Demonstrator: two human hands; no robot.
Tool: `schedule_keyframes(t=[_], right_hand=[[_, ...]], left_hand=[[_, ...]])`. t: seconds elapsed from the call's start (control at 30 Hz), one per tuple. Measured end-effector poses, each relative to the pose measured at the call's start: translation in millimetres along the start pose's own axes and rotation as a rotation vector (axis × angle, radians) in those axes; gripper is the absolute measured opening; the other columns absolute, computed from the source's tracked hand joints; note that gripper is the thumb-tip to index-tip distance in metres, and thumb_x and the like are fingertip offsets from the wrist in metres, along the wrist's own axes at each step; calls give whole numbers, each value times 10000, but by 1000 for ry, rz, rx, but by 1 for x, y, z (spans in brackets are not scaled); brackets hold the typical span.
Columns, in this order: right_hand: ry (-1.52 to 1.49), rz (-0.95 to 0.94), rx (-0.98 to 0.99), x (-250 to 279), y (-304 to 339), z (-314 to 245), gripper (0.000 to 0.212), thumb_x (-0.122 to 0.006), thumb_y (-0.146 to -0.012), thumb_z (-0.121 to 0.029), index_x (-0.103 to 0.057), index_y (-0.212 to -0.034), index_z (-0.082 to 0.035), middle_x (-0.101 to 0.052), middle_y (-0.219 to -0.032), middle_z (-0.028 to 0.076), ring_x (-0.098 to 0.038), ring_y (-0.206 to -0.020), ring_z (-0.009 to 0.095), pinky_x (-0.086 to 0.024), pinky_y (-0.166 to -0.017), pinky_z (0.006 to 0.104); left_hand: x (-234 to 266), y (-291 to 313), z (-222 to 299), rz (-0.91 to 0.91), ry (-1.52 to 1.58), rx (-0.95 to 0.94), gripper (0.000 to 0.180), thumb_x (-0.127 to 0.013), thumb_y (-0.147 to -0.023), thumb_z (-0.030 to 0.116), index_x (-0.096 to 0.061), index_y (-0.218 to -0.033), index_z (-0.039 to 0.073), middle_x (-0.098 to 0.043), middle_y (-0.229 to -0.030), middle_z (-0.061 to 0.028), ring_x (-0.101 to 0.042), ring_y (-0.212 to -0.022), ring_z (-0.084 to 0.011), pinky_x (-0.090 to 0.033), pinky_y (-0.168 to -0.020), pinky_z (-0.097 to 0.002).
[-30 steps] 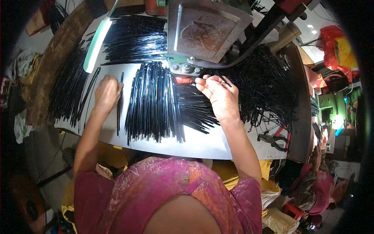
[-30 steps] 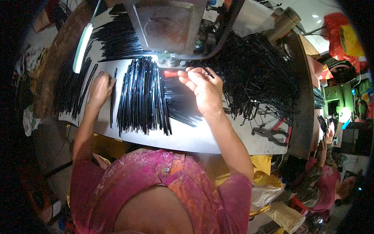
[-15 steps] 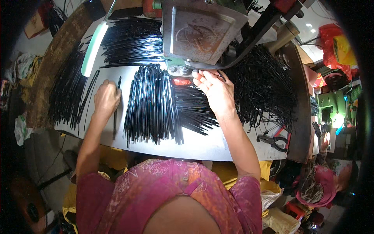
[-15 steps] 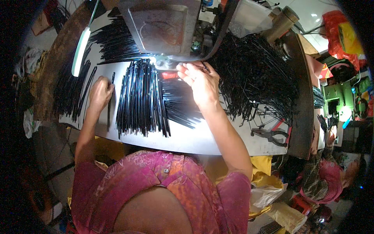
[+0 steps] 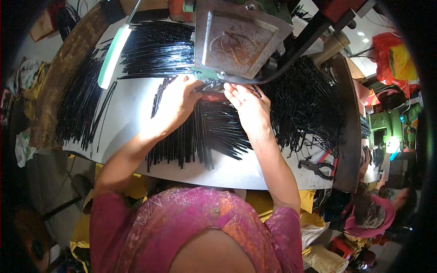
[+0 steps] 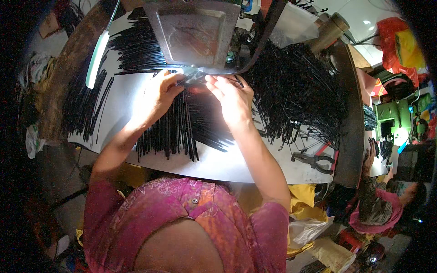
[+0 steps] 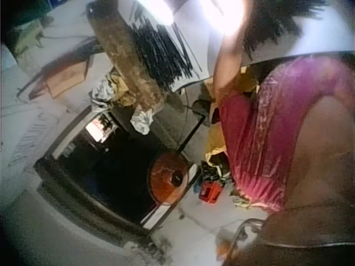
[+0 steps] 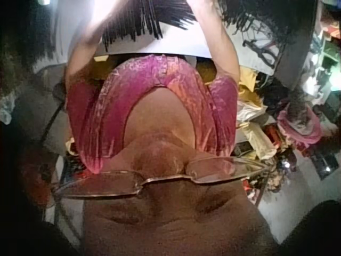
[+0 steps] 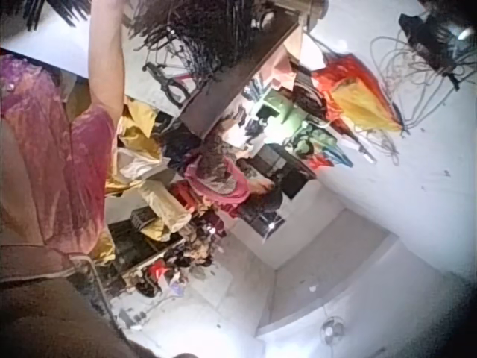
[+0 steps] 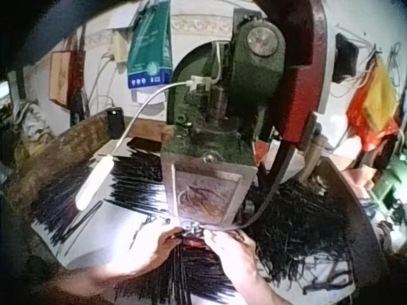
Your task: The person repeatedly picks up thin rods from a workbench, aligns their ends with small metal fittings under a pressing machine, and sets the processed rods back onto the table.
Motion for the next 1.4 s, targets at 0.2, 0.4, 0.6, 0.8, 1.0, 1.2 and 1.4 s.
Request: schedule_keyframes(t=[0.2,0.4,0.6,0.8,1.0,1.2,1.4], right_hand=[[2,29,-9,-1,0,1,137,-482,-840,44,-519,-962,97,-580,-966,203,-602,-901,292,-513,-829,373],[-8,-11,5,-1,-2,2,148,-481,-842,38,-516,-975,90,-581,-971,196,-601,-908,287,-511,-832,374],[-3,-14,11,-1,-3,4,155,-477,-842,38,-517,-984,84,-582,-967,188,-601,-908,283,-513,-830,371],[-9,11,10,0,-3,4,152,-488,-839,43,-519,-981,86,-582,-962,187,-610,-889,279,-529,-803,359],[-22,20,-1,1,-2,4,163,-519,-826,35,-521,-981,83,-586,-945,182,-616,-871,285,-535,-785,360],[79,56,-83,6,4,-6,118,-557,-809,-38,-561,-892,46,-610,-848,139,-624,-771,219,-533,-691,310],[651,-285,-149,-5,18,-9,118,-549,-792,-107,-610,-768,-8,-593,-697,38,-500,-541,58,-407,-487,177]], left_hand=[[-2,-5,6,-7,49,19,206,-584,-768,99,-619,-965,50,-534,-782,-120,-533,-705,-242,-421,-637,-331],[-5,-5,4,2,57,18,172,-575,-758,54,-619,-920,17,-525,-756,-141,-523,-690,-267,-415,-623,-342],[-11,-8,1,22,72,40,203,-605,-753,67,-636,-954,58,-519,-736,-86,-502,-668,-195,-402,-613,-300],[-16,-8,-1,67,96,11,199,-601,-750,42,-631,-947,39,-513,-764,-97,-509,-682,-206,-407,-616,-293],[-11,-6,8,16,-66,46,187,-590,-769,61,-611,-951,28,-512,-789,-122,-530,-716,-257,-428,-617,-323],[18,-9,-1,-134,-103,-89,193,-573,-811,146,-607,-945,11,-523,-739,-108,-549,-586,-197,-432,-506,-287],[12,27,-13,-570,864,722,172,-595,-821,180,-549,-789,17,-573,-703,-77,-575,-565,-127,-465,-467,-247]])
Point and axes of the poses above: each hand's wrist, its own y-axis away from the middle knuckle, its own x-axis out of the back of the hand, z = x × y, the point moved 4 cm from there along -y, towards the middle knuckle
